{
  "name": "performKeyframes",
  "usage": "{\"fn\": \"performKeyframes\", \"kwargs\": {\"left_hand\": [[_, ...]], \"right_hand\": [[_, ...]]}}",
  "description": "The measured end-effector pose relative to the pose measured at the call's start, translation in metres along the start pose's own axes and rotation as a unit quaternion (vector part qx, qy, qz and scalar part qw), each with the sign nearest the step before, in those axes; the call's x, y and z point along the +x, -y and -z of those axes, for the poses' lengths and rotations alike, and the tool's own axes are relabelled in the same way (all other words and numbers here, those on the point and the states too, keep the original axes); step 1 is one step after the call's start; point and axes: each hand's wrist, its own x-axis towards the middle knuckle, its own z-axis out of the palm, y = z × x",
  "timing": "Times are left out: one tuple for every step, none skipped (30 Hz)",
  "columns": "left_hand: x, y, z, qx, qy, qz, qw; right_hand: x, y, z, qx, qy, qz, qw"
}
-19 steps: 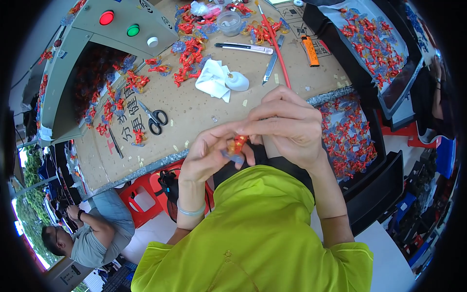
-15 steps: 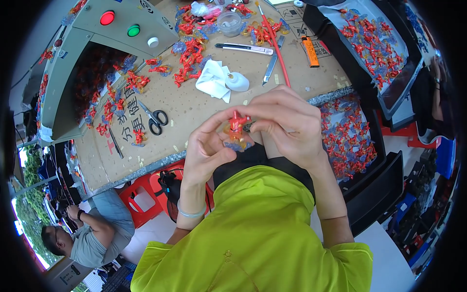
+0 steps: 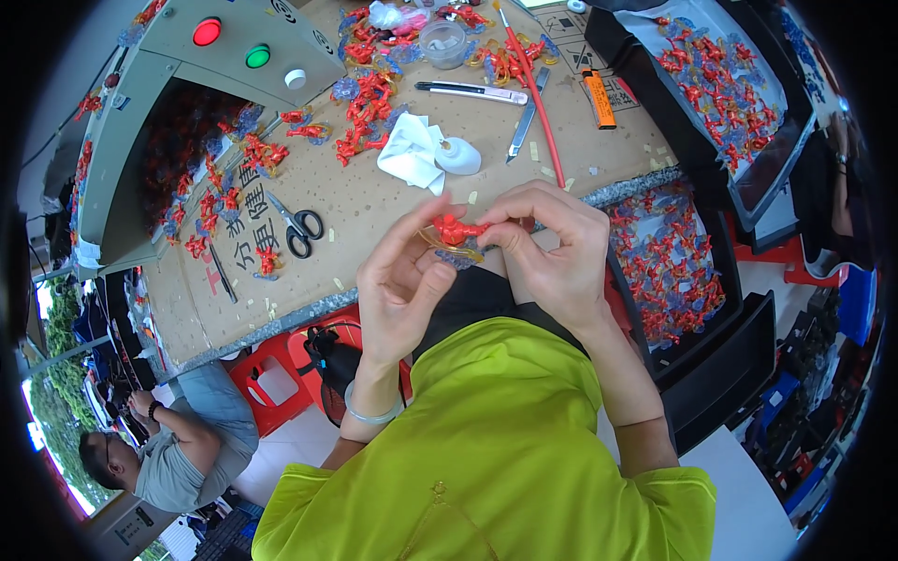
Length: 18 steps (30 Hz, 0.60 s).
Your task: The person assembles small red plastic figurines by applying glue from a bottle and detailing them with a brush, attaching small plastic parts at a factory workbench.
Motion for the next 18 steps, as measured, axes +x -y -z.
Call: {"fn": "performKeyframes", "kwargs": {"left_hand": [[0.0, -0.004, -0.003, -0.07, -0.028, 0.024, 0.997], [0.001, -0.007, -0.004, -0.139, -0.056, 0.048, 0.988], [0.001, -0.005, -0.002, -0.139, -0.057, 0.048, 0.988], [0.001, -0.003, 0.001, -0.106, -0.049, 0.065, 0.991], [0.001, -0.001, 0.003, -0.073, -0.041, 0.081, 0.993], [0.001, 0.0, 0.003, -0.073, -0.041, 0.081, 0.993], [0.001, 0.0, 0.002, -0.072, -0.051, 0.057, 0.994], [0.001, 0.001, 0.002, -0.071, -0.06, 0.032, 0.995], [0.001, 0.002, 0.001, -0.071, -0.06, 0.033, 0.995], [0.002, 0.003, 0.001, -0.057, -0.057, 0.008, 0.997], [0.002, 0.004, 0.001, -0.044, -0.054, -0.018, 0.997], [0.001, 0.005, 0.0, -0.045, -0.053, -0.019, 0.997], [0.0, 0.005, 0.0, -0.045, -0.044, -0.029, 0.998], [-0.001, 0.006, -0.001, -0.045, -0.035, -0.039, 0.998], [-0.001, 0.005, 0.0, -0.045, -0.035, -0.039, 0.998], [-0.002, 0.004, 0.001, -0.026, -0.03, -0.045, 0.998], [-0.002, 0.003, 0.002, -0.006, -0.025, -0.05, 0.998], [-0.002, 0.002, 0.002, -0.006, -0.025, -0.05, 0.998]], "right_hand": [[-0.001, 0.0, -0.001, 0.007, -0.012, 0.008, 1.0], [-0.001, 0.0, -0.001, 0.007, -0.012, 0.008, 1.0], [-0.001, 0.0, -0.001, -0.001, -0.004, 0.03, 1.0], [-0.001, 0.0, -0.002, -0.009, 0.004, 0.052, 0.999], [-0.001, 0.001, -0.002, -0.009, 0.005, 0.052, 0.999], [-0.001, 0.003, -0.003, -0.029, 0.0, 0.068, 0.997], [0.0, 0.005, -0.003, -0.049, -0.004, 0.083, 0.995], [0.0, 0.008, -0.004, -0.05, -0.004, 0.084, 0.995], [0.0, 0.01, -0.004, -0.076, -0.007, 0.108, 0.991], [0.0, 0.011, -0.004, -0.103, -0.01, 0.132, 0.986], [0.0, 0.009, -0.004, -0.103, -0.01, 0.131, 0.986], [0.0, 0.009, -0.004, -0.129, -0.002, 0.165, 0.978], [0.0, 0.007, -0.003, -0.155, 0.006, 0.198, 0.968], [0.0, 0.005, -0.002, -0.155, 0.005, 0.198, 0.968], [0.0, 0.003, -0.001, -0.155, 0.014, 0.21, 0.965], [0.0, 0.001, -0.001, -0.154, 0.022, 0.222, 0.962], [0.0, 0.002, -0.002, -0.153, 0.022, 0.222, 0.963], [0.0, 0.004, -0.003, -0.137, 0.025, 0.221, 0.965]]}}
